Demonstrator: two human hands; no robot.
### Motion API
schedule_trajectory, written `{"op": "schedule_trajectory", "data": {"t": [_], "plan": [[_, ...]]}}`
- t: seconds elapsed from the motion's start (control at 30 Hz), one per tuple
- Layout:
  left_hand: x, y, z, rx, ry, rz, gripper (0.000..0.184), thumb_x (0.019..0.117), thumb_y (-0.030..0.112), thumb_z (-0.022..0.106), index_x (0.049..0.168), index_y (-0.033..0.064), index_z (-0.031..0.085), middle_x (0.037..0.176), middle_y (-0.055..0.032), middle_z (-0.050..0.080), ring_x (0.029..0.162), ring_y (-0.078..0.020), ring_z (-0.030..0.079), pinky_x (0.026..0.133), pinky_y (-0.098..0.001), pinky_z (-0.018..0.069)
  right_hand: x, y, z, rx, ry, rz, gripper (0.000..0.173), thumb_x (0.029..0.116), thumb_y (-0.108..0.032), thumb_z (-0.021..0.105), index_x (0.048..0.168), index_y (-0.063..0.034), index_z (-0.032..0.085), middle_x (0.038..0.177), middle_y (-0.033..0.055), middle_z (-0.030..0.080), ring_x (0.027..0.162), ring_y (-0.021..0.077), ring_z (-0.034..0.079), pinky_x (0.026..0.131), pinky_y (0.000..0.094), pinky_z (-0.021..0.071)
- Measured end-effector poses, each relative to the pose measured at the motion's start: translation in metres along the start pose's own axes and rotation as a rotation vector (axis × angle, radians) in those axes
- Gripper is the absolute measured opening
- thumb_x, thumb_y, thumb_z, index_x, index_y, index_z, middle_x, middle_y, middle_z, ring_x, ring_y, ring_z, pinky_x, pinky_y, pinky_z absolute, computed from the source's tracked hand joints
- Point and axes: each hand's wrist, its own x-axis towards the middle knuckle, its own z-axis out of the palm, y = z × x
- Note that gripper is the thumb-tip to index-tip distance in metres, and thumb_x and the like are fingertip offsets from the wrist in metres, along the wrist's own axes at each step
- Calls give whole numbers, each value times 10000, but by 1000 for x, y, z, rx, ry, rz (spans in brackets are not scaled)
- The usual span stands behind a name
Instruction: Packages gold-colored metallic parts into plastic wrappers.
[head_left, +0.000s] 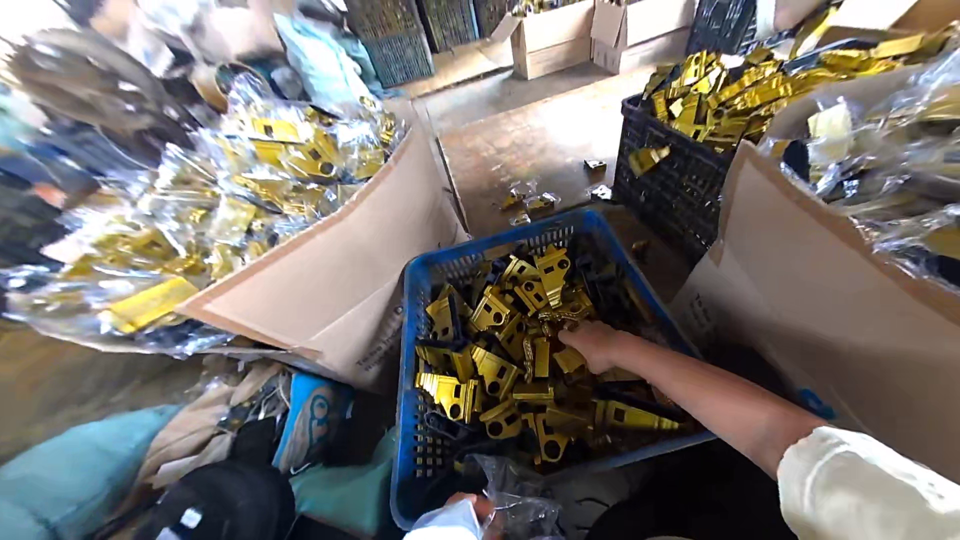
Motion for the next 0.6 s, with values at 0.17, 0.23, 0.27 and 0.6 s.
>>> {"op": "schedule_trajectory", "data": {"t": [0.17, 0.23, 0.27, 0.6], "plan": [[2, -7, -2, -80, -1, 30, 247, 814, -57, 685, 1035, 35, 628, 939, 89, 712, 919, 10, 667, 869, -218, 563, -56, 25, 3, 506, 388, -51, 569, 811, -131, 848, 1295, 65, 622, 1439, 306, 469, 1360, 444, 437, 1124, 563, 374], [5, 0, 4, -38, 4, 50, 229, 827, -53, 662, 1041, 21, 623, 916, 88, 705, 877, 4, 668, 833, -218, 574, -76, 31, 15, 922, 570, -120, 613, 804, -94, 819, 1336, 90, 576, 1447, 246, 504, 1315, 309, 515, 1091, 427, 444], [7, 6, 10, -19, 22, 62, 219, 834, -43, 666, 1039, 20, 622, 895, 90, 701, 850, 5, 666, 816, -217, 576, -82, 29, 22, 1172, 652, -180, 592, 807, -101, 767, 1332, 73, 555, 1383, 190, 572, 1210, 237, 596, 1000, 377, 517], [30, 37, 76, -103, 119, 165, 265, 785, -20, 757, 1025, -4, 646, 901, 56, 703, 888, -1, 674, 847, -199, 574, -110, -55, 48, 682, 574, -591, 439, 909, -125, 730, 1268, 70, 570, 1069, 214, 700, 964, 261, 712, 861, 412, 584]]}}
